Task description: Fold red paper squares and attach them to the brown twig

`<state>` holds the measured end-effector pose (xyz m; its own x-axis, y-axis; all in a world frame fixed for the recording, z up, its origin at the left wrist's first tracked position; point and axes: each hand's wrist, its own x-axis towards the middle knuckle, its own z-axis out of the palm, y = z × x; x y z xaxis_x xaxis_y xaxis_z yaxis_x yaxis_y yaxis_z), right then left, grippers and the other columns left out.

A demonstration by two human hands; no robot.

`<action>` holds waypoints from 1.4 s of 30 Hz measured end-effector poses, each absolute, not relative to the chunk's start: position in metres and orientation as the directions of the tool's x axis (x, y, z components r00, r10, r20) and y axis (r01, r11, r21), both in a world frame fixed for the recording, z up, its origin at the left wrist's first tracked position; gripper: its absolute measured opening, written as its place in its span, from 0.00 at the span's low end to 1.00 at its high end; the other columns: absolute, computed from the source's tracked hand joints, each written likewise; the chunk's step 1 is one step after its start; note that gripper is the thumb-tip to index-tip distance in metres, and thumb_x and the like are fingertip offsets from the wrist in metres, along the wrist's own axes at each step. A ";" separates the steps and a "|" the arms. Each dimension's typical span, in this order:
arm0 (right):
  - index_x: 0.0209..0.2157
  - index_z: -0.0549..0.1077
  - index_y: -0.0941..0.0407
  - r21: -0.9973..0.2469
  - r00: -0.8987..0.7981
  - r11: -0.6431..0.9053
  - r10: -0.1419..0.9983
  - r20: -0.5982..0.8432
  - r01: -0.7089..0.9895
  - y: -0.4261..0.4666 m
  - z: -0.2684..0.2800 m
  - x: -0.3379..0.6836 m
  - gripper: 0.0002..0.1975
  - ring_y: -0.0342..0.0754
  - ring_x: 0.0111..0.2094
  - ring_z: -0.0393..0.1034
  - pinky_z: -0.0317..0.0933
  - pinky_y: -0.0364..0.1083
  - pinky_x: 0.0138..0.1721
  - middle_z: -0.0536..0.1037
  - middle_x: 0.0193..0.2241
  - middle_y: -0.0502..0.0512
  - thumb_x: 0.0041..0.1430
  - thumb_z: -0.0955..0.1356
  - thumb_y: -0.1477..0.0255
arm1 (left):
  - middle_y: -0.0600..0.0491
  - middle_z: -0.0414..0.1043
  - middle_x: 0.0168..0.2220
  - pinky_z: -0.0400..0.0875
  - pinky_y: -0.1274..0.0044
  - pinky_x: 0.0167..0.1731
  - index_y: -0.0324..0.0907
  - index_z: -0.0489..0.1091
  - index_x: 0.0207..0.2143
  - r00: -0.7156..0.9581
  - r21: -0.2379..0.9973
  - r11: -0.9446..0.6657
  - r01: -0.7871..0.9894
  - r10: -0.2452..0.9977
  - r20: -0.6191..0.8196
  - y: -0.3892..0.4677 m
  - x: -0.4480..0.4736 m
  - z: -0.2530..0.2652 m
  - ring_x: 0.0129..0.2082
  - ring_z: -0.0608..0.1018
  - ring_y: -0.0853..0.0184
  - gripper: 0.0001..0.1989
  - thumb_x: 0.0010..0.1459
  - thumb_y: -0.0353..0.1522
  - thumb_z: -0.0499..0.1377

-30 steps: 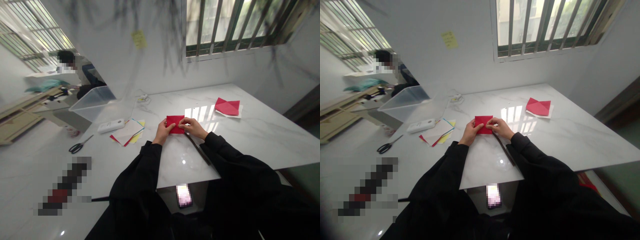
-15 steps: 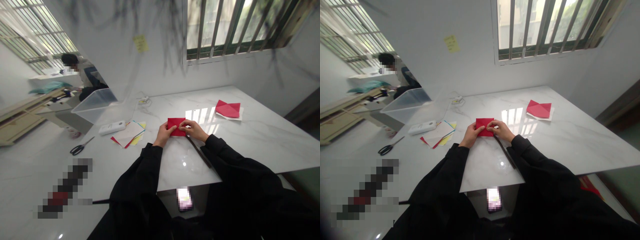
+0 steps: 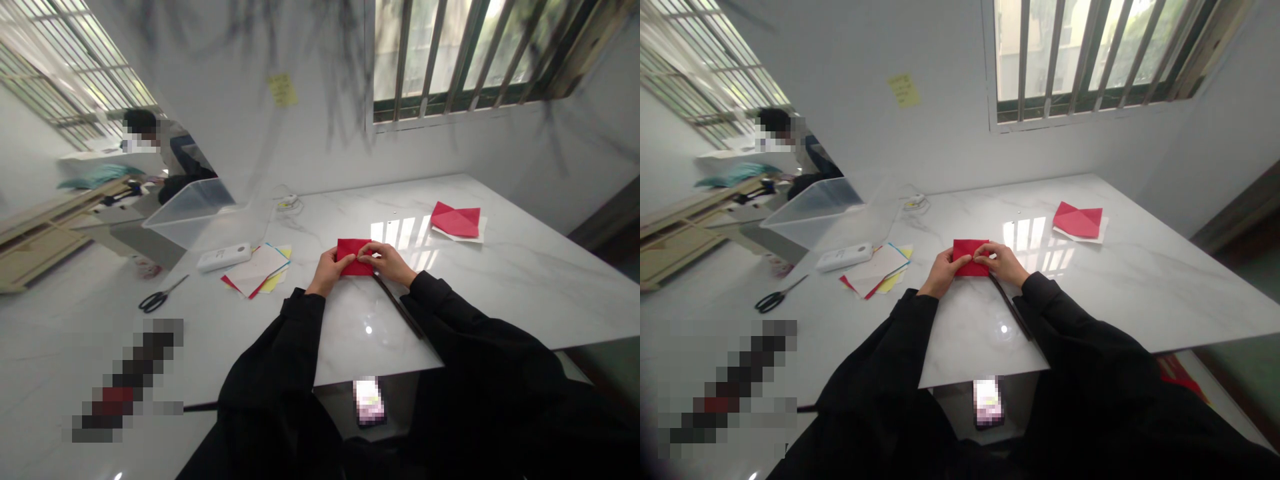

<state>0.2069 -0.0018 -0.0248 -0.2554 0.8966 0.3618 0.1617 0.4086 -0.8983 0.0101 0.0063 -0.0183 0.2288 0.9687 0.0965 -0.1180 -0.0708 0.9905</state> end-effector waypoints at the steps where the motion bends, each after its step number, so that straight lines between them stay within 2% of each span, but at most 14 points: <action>1: 0.35 0.79 0.55 -0.901 -0.254 0.405 0.898 0.359 0.157 -0.001 -0.025 0.207 0.11 0.47 0.37 0.70 0.64 0.45 0.36 0.75 0.37 0.54 0.59 0.72 0.61 | 0.47 0.82 0.36 0.76 0.69 0.40 0.36 0.79 0.42 0.229 0.991 -0.069 -0.116 0.969 0.094 0.006 0.010 -0.018 0.35 0.82 0.59 0.24 0.46 0.42 0.74; 5: 0.35 0.79 0.55 -0.909 -0.246 0.394 0.902 0.354 0.136 0.000 -0.027 0.207 0.12 0.48 0.38 0.70 0.64 0.45 0.36 0.76 0.37 0.54 0.59 0.72 0.60 | 0.47 0.82 0.36 0.76 0.69 0.41 0.36 0.79 0.41 0.239 0.988 -0.052 -0.147 0.967 0.086 0.006 0.010 -0.018 0.36 0.82 0.59 0.24 0.49 0.44 0.72; 17: 0.34 0.79 0.55 -0.908 -0.247 0.390 0.905 0.347 0.152 0.000 -0.024 0.207 0.12 0.49 0.36 0.71 0.64 0.46 0.36 0.80 0.35 0.54 0.58 0.72 0.60 | 0.47 0.82 0.36 0.77 0.67 0.43 0.37 0.81 0.40 0.233 0.988 -0.050 -0.149 0.969 0.085 0.005 0.010 -0.018 0.36 0.82 0.59 0.24 0.47 0.45 0.73; 27: 0.33 0.79 0.55 -0.893 -0.254 0.411 0.897 0.361 0.181 -0.004 -0.018 0.207 0.11 0.49 0.37 0.71 0.64 0.46 0.36 0.79 0.36 0.54 0.58 0.72 0.61 | 0.49 0.82 0.33 0.76 0.69 0.37 0.36 0.81 0.39 0.184 0.990 -0.092 -0.105 0.977 0.110 0.005 0.010 -0.020 0.32 0.81 0.61 0.23 0.45 0.44 0.74; 42: 0.34 0.81 0.54 -0.874 -0.206 0.416 0.905 0.371 0.252 -0.004 -0.022 0.206 0.11 0.48 0.35 0.71 0.66 0.47 0.36 0.78 0.36 0.55 0.58 0.73 0.61 | 0.48 0.82 0.34 0.76 0.70 0.38 0.37 0.81 0.38 0.202 0.991 -0.095 -0.094 0.973 0.113 0.005 0.010 -0.020 0.33 0.81 0.60 0.23 0.45 0.43 0.74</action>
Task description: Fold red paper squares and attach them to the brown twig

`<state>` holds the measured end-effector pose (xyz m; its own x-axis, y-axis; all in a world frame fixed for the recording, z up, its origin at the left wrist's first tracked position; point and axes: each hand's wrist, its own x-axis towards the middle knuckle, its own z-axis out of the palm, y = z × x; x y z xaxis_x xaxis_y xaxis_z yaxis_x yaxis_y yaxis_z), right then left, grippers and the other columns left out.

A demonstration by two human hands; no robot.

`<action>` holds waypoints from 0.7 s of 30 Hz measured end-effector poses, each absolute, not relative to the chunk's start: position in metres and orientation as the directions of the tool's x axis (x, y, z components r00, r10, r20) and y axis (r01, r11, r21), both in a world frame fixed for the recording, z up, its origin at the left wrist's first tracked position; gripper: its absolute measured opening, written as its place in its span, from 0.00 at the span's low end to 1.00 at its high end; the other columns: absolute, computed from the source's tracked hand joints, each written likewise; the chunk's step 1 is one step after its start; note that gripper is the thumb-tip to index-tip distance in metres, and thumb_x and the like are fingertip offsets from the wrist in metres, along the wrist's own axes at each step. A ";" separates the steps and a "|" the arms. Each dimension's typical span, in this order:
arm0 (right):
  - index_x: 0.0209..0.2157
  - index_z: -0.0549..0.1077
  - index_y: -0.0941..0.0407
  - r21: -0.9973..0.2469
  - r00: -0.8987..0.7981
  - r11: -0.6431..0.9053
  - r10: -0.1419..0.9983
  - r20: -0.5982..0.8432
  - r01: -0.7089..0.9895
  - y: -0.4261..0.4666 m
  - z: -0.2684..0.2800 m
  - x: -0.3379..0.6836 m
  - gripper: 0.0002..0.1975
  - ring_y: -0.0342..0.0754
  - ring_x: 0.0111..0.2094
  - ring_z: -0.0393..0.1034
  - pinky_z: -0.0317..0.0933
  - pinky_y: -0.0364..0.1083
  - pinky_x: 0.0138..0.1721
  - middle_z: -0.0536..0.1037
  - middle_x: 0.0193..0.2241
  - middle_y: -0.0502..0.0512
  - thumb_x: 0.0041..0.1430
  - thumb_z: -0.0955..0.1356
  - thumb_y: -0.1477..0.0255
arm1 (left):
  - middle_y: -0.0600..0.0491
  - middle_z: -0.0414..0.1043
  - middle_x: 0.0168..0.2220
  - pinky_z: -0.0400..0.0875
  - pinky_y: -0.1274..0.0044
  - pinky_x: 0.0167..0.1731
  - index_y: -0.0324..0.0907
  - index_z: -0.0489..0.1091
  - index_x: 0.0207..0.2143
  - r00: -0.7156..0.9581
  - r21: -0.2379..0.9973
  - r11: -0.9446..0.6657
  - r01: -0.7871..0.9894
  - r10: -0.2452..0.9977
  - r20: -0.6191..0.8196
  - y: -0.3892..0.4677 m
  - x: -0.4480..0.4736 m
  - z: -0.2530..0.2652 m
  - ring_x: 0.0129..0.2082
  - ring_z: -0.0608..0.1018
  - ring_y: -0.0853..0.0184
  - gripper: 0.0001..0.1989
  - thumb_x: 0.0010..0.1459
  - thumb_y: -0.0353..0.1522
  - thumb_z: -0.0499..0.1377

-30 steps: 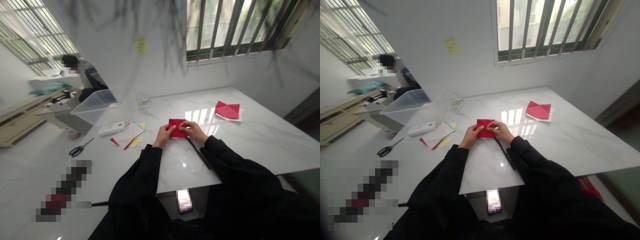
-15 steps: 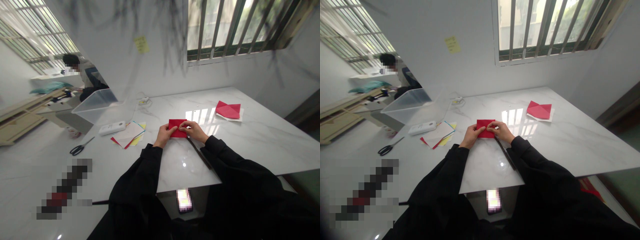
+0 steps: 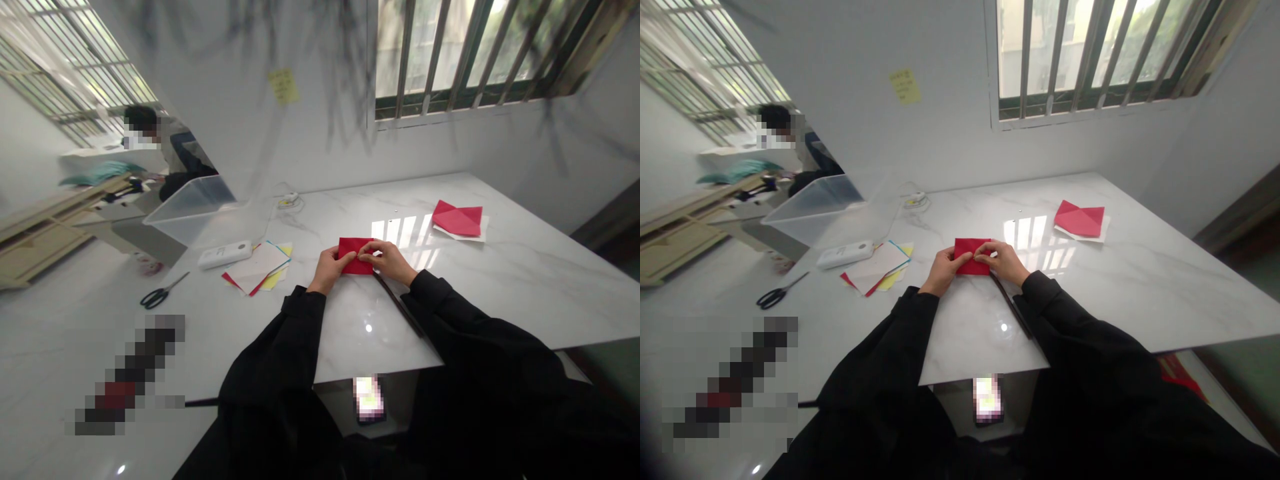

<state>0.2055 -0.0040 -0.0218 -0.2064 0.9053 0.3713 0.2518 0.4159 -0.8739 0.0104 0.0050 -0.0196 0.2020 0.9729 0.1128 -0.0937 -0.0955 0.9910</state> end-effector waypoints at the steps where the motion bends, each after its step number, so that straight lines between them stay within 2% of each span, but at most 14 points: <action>1: 0.34 0.81 0.55 -0.869 -0.202 0.418 0.905 0.373 0.265 -0.004 -0.021 0.206 0.11 0.48 0.35 0.71 0.66 0.47 0.36 0.78 0.36 0.55 0.58 0.73 0.61 | 0.48 0.82 0.34 0.76 0.70 0.38 0.36 0.81 0.39 0.203 0.991 -0.096 -0.092 0.973 0.113 0.005 0.010 -0.020 0.33 0.81 0.60 0.23 0.45 0.44 0.74; 5: 0.34 0.82 0.55 -0.861 -0.197 0.414 0.908 0.370 0.294 -0.006 -0.018 0.206 0.11 0.49 0.36 0.72 0.65 0.47 0.36 0.79 0.35 0.55 0.59 0.73 0.61 | 0.48 0.83 0.35 0.76 0.69 0.39 0.37 0.81 0.40 0.210 0.991 -0.100 -0.088 0.971 0.116 0.004 0.011 -0.020 0.34 0.81 0.60 0.23 0.46 0.44 0.74; 11: 0.34 0.82 0.56 -0.894 -0.212 0.383 0.917 0.338 0.232 -0.007 -0.018 0.205 0.12 0.49 0.36 0.71 0.65 0.46 0.33 0.78 0.37 0.57 0.58 0.73 0.61 | 0.47 0.82 0.34 0.75 0.69 0.38 0.36 0.80 0.39 0.199 0.990 -0.102 -0.100 0.973 0.120 0.003 0.011 -0.019 0.33 0.80 0.60 0.23 0.46 0.44 0.74; 21: 0.34 0.80 0.54 -0.865 -0.216 0.438 0.894 0.392 0.244 -0.005 -0.021 0.207 0.09 0.47 0.36 0.70 0.66 0.46 0.36 0.74 0.36 0.53 0.59 0.73 0.63 | 0.48 0.82 0.34 0.74 0.71 0.38 0.35 0.80 0.38 0.174 0.989 -0.091 -0.113 0.979 0.110 0.006 0.012 -0.020 0.33 0.80 0.61 0.24 0.44 0.44 0.74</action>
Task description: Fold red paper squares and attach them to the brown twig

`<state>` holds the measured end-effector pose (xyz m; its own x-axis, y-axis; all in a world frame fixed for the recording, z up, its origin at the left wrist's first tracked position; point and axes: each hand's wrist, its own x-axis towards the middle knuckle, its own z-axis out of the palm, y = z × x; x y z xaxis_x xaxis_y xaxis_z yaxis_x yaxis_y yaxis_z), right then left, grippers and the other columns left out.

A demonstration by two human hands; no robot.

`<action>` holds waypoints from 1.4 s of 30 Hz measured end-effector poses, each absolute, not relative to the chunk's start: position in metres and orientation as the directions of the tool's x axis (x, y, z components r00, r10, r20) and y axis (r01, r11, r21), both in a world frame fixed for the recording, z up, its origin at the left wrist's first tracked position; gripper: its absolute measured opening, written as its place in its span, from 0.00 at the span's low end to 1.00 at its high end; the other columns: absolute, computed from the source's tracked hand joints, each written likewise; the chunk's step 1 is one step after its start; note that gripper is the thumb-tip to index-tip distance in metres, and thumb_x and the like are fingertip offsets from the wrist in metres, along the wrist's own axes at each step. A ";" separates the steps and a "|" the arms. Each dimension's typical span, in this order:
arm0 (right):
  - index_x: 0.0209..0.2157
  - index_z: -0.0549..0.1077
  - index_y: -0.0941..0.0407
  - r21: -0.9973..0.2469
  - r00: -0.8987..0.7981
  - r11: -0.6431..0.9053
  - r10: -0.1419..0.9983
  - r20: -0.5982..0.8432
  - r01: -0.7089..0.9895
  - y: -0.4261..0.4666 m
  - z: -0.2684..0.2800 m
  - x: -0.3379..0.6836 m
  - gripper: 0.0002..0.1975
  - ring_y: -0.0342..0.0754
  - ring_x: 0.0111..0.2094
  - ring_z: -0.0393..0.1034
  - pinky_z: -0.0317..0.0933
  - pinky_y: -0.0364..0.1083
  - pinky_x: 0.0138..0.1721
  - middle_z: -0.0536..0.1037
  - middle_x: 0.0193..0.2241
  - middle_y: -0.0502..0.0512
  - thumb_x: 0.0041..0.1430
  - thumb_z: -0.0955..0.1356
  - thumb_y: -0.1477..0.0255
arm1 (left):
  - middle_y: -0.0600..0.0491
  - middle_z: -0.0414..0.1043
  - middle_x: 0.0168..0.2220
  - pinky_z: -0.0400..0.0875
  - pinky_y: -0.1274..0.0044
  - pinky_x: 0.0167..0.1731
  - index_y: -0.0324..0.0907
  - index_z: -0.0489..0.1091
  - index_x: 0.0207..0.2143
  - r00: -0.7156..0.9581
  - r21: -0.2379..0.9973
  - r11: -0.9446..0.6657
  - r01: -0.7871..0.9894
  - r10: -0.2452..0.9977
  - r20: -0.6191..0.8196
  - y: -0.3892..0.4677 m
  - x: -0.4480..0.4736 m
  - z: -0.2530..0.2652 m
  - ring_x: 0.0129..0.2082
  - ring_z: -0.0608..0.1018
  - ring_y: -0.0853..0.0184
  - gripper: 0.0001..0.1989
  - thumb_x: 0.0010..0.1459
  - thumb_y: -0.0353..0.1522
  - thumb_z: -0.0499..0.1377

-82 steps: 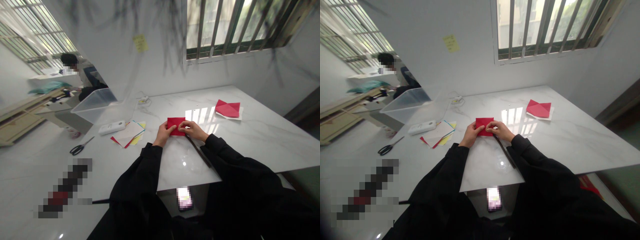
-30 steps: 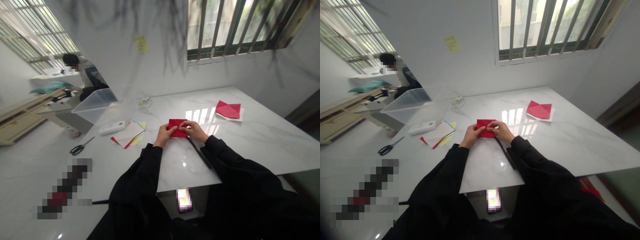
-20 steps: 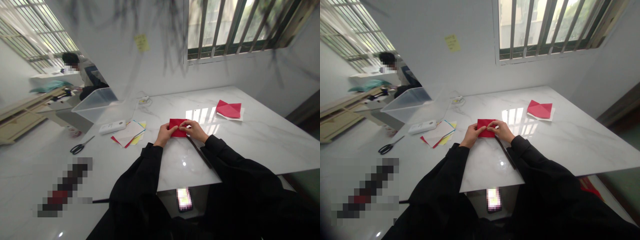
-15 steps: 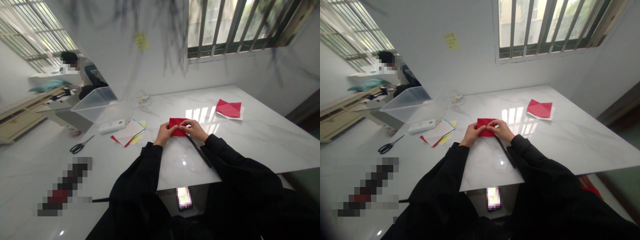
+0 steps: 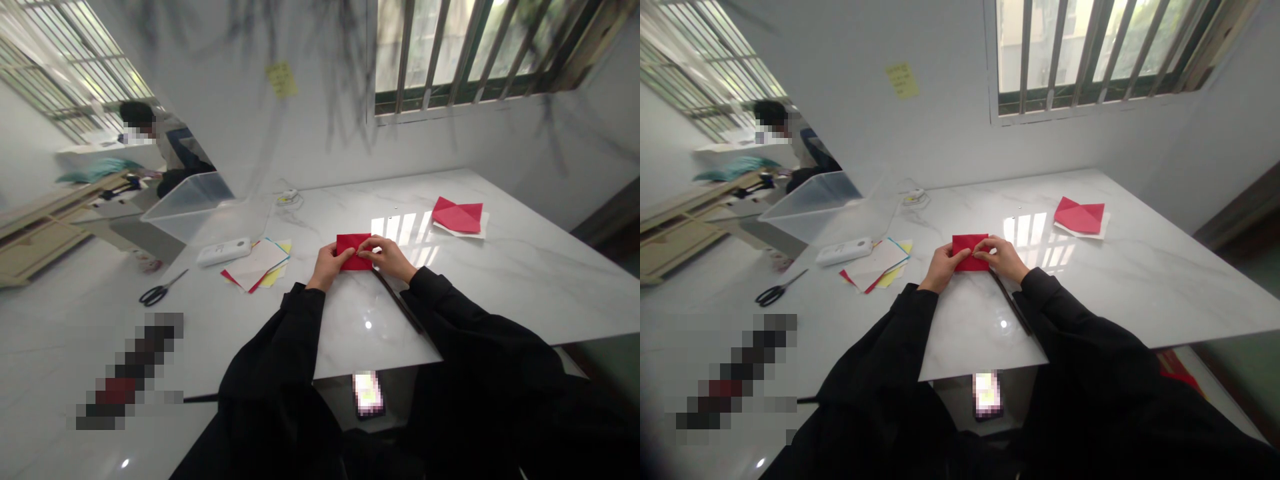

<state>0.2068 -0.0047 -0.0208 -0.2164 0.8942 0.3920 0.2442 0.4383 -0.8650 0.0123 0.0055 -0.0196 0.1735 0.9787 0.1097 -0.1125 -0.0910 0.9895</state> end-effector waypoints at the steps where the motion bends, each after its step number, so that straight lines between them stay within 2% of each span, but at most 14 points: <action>1: 0.35 0.80 0.54 -0.862 -0.216 0.442 0.893 0.396 0.248 -0.005 -0.021 0.207 0.09 0.47 0.36 0.69 0.66 0.46 0.36 0.74 0.36 0.53 0.59 0.73 0.63 | 0.48 0.82 0.33 0.74 0.71 0.38 0.35 0.80 0.38 0.171 0.989 -0.092 -0.112 0.979 0.110 0.006 0.012 -0.020 0.32 0.80 0.62 0.24 0.44 0.44 0.74; 17: 0.35 0.80 0.52 -0.836 -0.215 0.466 0.883 0.417 0.291 -0.004 -0.023 0.207 0.07 0.47 0.34 0.68 0.61 0.47 0.34 0.74 0.36 0.53 0.61 0.72 0.64 | 0.47 0.82 0.34 0.74 0.71 0.38 0.35 0.80 0.39 0.155 0.990 -0.096 -0.104 0.982 0.112 0.006 0.012 -0.020 0.33 0.80 0.62 0.23 0.45 0.43 0.74; 28: 0.34 0.81 0.54 -0.848 -0.204 0.430 0.901 0.383 0.310 -0.006 -0.019 0.206 0.07 0.45 0.33 0.68 0.63 0.46 0.32 0.73 0.34 0.53 0.59 0.73 0.65 | 0.47 0.82 0.34 0.73 0.72 0.37 0.36 0.80 0.38 0.184 0.989 -0.098 -0.109 0.976 0.117 0.004 0.012 -0.019 0.31 0.80 0.63 0.22 0.46 0.42 0.74; 42: 0.35 0.82 0.55 -0.886 -0.183 0.377 0.923 0.338 0.270 -0.009 -0.014 0.204 0.12 0.48 0.37 0.72 0.67 0.46 0.32 0.75 0.38 0.56 0.58 0.74 0.61 | 0.48 0.82 0.36 0.74 0.71 0.40 0.36 0.80 0.42 0.239 0.988 -0.085 -0.128 0.964 0.114 0.002 0.012 -0.015 0.34 0.81 0.62 0.24 0.47 0.43 0.73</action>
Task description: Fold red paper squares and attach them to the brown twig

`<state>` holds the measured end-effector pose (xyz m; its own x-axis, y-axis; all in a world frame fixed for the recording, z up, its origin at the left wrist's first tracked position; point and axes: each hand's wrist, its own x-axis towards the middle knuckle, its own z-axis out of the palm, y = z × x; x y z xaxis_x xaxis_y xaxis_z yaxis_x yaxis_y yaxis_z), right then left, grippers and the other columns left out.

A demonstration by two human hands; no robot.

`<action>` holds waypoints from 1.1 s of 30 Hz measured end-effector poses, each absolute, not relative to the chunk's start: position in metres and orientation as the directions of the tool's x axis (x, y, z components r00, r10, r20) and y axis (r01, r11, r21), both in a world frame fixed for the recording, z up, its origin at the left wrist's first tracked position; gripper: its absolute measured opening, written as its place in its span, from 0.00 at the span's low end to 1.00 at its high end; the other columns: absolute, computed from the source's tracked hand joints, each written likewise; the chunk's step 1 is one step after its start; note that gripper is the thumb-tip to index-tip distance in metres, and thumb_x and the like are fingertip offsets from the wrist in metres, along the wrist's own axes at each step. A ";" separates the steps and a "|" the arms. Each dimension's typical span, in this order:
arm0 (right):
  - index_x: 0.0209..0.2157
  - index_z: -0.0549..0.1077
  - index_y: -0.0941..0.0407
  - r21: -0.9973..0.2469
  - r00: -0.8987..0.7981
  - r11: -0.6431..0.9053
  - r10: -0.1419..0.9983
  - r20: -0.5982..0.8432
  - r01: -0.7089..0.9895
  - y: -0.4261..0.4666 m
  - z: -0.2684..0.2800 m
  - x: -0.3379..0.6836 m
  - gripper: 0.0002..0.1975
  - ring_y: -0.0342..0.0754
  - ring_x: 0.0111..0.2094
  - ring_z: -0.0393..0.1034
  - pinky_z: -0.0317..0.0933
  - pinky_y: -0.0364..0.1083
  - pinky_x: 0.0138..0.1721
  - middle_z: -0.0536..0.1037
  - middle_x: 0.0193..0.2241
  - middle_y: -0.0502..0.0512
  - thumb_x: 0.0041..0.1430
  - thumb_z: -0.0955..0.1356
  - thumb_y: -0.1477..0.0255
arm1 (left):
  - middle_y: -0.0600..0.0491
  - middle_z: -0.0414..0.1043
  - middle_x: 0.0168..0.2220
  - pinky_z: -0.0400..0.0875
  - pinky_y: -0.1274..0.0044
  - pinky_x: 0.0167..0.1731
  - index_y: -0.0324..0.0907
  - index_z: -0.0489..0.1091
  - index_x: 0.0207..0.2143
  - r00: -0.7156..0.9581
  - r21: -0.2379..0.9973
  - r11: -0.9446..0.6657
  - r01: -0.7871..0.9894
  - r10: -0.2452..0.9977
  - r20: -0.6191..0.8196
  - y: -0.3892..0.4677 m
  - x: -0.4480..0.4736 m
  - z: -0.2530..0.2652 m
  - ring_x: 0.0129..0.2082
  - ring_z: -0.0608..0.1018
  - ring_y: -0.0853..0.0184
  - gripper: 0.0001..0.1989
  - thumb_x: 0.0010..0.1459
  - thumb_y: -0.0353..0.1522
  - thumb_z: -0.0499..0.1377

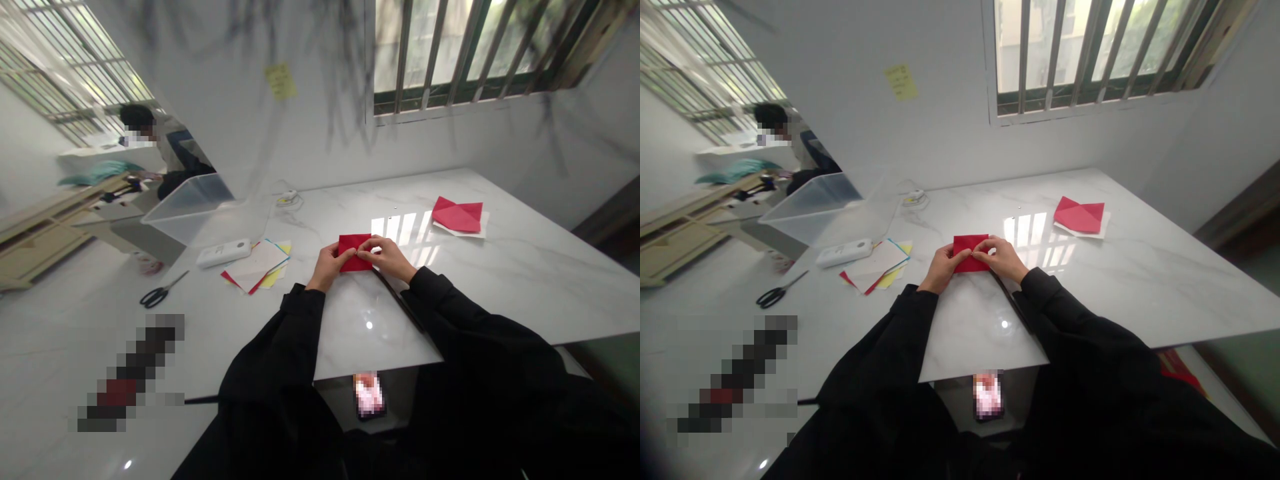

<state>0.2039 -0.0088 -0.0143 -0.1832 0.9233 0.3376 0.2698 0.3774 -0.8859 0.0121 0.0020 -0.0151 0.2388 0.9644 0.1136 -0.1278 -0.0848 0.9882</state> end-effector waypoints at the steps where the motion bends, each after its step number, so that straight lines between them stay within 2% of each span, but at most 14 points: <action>1: 0.35 0.82 0.55 -0.890 -0.183 0.370 0.926 0.331 0.265 -0.009 -0.014 0.204 0.12 0.49 0.37 0.72 0.67 0.46 0.32 0.75 0.38 0.56 0.58 0.74 0.60 | 0.48 0.82 0.36 0.74 0.71 0.40 0.36 0.80 0.42 0.245 0.989 -0.080 -0.128 0.963 0.110 0.001 0.012 -0.014 0.34 0.81 0.62 0.24 0.47 0.43 0.73; 8: 0.33 0.81 0.55 -0.899 -0.151 0.361 0.931 0.332 0.250 -0.010 -0.014 0.201 0.13 0.51 0.41 0.72 0.69 0.48 0.37 0.77 0.38 0.58 0.57 0.73 0.59 | 0.46 0.82 0.37 0.75 0.68 0.42 0.36 0.79 0.41 0.230 0.990 -0.075 -0.123 0.968 0.102 0.000 0.013 -0.012 0.36 0.81 0.60 0.25 0.46 0.44 0.74; 12: 0.34 0.75 0.55 -0.922 -0.091 0.344 0.938 0.333 0.177 -0.008 -0.019 0.197 0.15 0.51 0.39 0.72 0.70 0.48 0.37 0.77 0.38 0.56 0.54 0.74 0.58 | 0.46 0.83 0.37 0.76 0.68 0.42 0.36 0.80 0.42 0.228 0.988 -0.079 -0.131 0.968 0.107 0.000 0.014 -0.012 0.36 0.82 0.60 0.26 0.46 0.44 0.74; 14: 0.40 0.72 0.54 -0.944 -0.035 0.309 0.951 0.308 0.112 -0.007 -0.021 0.195 0.20 0.49 0.37 0.72 0.70 0.48 0.34 0.76 0.42 0.57 0.51 0.75 0.57 | 0.46 0.83 0.37 0.76 0.68 0.42 0.36 0.80 0.43 0.229 0.987 -0.077 -0.140 0.967 0.108 0.000 0.014 -0.012 0.35 0.82 0.60 0.26 0.46 0.44 0.74; 16: 0.51 0.67 0.53 -0.961 -0.001 0.274 0.962 0.274 0.040 -0.007 -0.023 0.193 0.31 0.49 0.36 0.73 0.72 0.48 0.33 0.76 0.46 0.58 0.49 0.77 0.58 | 0.46 0.83 0.37 0.76 0.67 0.44 0.35 0.80 0.43 0.226 0.986 -0.071 -0.149 0.969 0.104 0.000 0.014 -0.012 0.35 0.82 0.60 0.26 0.47 0.44 0.74; 18: 0.60 0.60 0.51 -0.969 -0.008 0.245 0.969 0.245 -0.035 -0.007 -0.023 0.191 0.41 0.50 0.37 0.75 0.73 0.50 0.36 0.76 0.47 0.59 0.48 0.77 0.59 | 0.46 0.83 0.37 0.76 0.66 0.45 0.35 0.80 0.43 0.225 0.987 -0.066 -0.149 0.969 0.099 0.000 0.014 -0.012 0.36 0.82 0.59 0.26 0.47 0.44 0.74; 20: 0.64 0.56 0.51 -0.971 -0.049 0.223 0.972 0.228 -0.088 -0.008 -0.023 0.190 0.45 0.52 0.39 0.76 0.74 0.52 0.40 0.78 0.45 0.59 0.48 0.77 0.60 | 0.46 0.83 0.37 0.76 0.66 0.46 0.36 0.80 0.42 0.224 0.988 -0.069 -0.141 0.969 0.100 0.000 0.014 -0.013 0.37 0.82 0.59 0.25 0.47 0.44 0.73; 23: 0.61 0.60 0.52 -0.972 -0.110 0.215 0.968 0.225 -0.097 -0.008 -0.023 0.191 0.39 0.54 0.41 0.77 0.74 0.54 0.43 0.80 0.41 0.57 0.51 0.76 0.60 | 0.47 0.83 0.36 0.76 0.68 0.44 0.36 0.80 0.41 0.206 0.989 -0.077 -0.123 0.973 0.101 0.000 0.014 -0.013 0.36 0.82 0.60 0.24 0.47 0.44 0.73; 27: 0.51 0.69 0.54 -0.962 -0.105 0.269 0.956 0.272 -0.043 -0.007 -0.022 0.192 0.27 0.53 0.41 0.76 0.73 0.54 0.45 0.80 0.41 0.57 0.51 0.75 0.63 | 0.48 0.82 0.36 0.76 0.69 0.41 0.37 0.81 0.40 0.185 0.991 -0.081 -0.110 0.978 0.100 0.001 0.014 -0.013 0.35 0.81 0.61 0.23 0.46 0.44 0.74; 33: 0.43 0.72 0.55 -0.953 -0.102 0.302 0.947 0.304 -0.027 -0.007 -0.021 0.192 0.18 0.51 0.41 0.76 0.71 0.52 0.44 0.81 0.40 0.57 0.52 0.74 0.64 | 0.48 0.82 0.35 0.75 0.69 0.41 0.37 0.81 0.39 0.181 0.991 -0.086 -0.107 0.978 0.105 0.003 0.015 -0.015 0.35 0.80 0.61 0.23 0.45 0.44 0.74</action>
<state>0.1916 -0.0070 -0.0205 -0.1017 0.9474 0.3035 -0.0271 0.3023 -0.9528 0.0146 0.0026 -0.0150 0.1806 0.9780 0.1046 -0.1070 -0.0862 0.9905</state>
